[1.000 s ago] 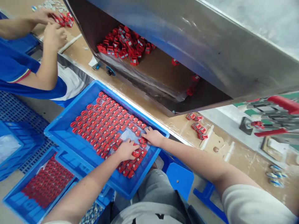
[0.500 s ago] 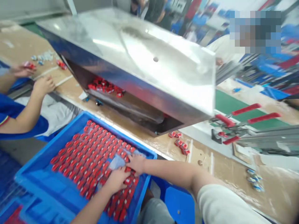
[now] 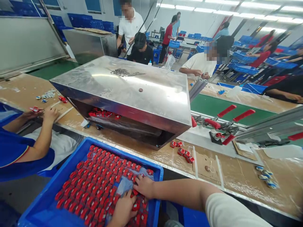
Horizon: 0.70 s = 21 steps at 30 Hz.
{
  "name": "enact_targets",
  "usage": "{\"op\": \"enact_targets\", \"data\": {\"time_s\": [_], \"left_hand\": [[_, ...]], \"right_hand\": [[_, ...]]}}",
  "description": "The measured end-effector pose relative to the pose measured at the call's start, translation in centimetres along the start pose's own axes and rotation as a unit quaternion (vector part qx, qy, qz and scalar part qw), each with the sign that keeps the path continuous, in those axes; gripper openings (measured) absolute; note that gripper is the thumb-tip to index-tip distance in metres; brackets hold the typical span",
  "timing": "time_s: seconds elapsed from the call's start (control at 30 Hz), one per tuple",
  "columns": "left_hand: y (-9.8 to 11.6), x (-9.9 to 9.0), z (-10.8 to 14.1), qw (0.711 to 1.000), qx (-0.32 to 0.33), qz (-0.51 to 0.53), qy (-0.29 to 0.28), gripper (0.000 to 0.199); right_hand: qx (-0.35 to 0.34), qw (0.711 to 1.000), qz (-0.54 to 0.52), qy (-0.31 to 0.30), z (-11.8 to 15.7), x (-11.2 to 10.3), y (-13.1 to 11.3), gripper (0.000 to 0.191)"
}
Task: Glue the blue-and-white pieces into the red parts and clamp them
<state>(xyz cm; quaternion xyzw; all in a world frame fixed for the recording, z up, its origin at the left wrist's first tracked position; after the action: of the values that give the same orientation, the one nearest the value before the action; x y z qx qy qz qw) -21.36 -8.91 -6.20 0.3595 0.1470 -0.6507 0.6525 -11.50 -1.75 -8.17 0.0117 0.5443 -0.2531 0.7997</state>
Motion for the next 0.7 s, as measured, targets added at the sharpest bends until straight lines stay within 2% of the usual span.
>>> {"op": "enact_targets", "data": {"time_s": [0.07,0.17,0.27,0.4,0.47,0.53,0.57,0.6,0.63,0.7], "left_hand": [[-0.3,0.3,0.5,1.000,-0.020,-0.002,0.016,0.052],[-0.4,0.5,0.9,0.998,-0.044,0.004,0.045,0.055],[0.0,0.6,0.9,0.997,-0.055,0.011,0.058,0.056],[0.9,0.2,0.6,0.996,-0.062,-0.006,0.058,0.053],[1.2,0.0,0.4,0.997,-0.057,-0.020,0.054,0.052],[1.3,-0.1,0.2,0.997,-0.051,-0.025,0.056,0.053],[1.2,0.0,0.1,0.997,-0.047,-0.022,0.060,0.052],[1.0,0.1,0.0,0.997,-0.045,-0.016,0.065,0.050],[0.8,0.2,0.0,0.997,-0.041,-0.009,0.071,0.048],[0.3,0.5,-0.1,0.996,-0.035,0.003,0.080,0.043]], "right_hand": [[-0.014,1.000,-0.012,0.017,0.0,-0.3,-0.5,0.079],[-0.018,0.999,-0.027,0.000,-0.2,-0.1,-1.2,0.082],[-0.011,0.999,-0.030,-0.020,-0.3,-0.1,-1.0,0.066],[-0.006,0.998,-0.052,-0.018,0.4,-1.2,0.6,0.046],[0.013,0.995,-0.095,-0.004,1.1,-2.0,1.4,0.048],[0.053,0.979,-0.194,0.045,1.9,-3.2,2.0,0.046],[0.077,0.956,-0.269,0.089,2.3,-4.2,2.3,0.040],[0.100,0.918,-0.355,0.143,2.7,-5.4,2.7,0.034],[0.123,0.865,-0.442,0.203,3.0,-6.8,3.5,0.029],[0.164,0.729,-0.579,0.327,3.6,-10.5,6.1,0.030]]}}
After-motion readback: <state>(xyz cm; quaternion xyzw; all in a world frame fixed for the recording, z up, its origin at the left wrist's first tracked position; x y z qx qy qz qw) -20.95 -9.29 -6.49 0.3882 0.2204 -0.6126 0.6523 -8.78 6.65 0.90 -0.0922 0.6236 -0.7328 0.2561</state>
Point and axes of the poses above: each hand's wrist, its own z-axis away from the middle knuckle, its own x-axis out of the palm, y = z × x, the point moved 6 cm from there along -z, towards the middle knuckle, and after that the axes turned 2 degrees about x, right-handed, at the moved point
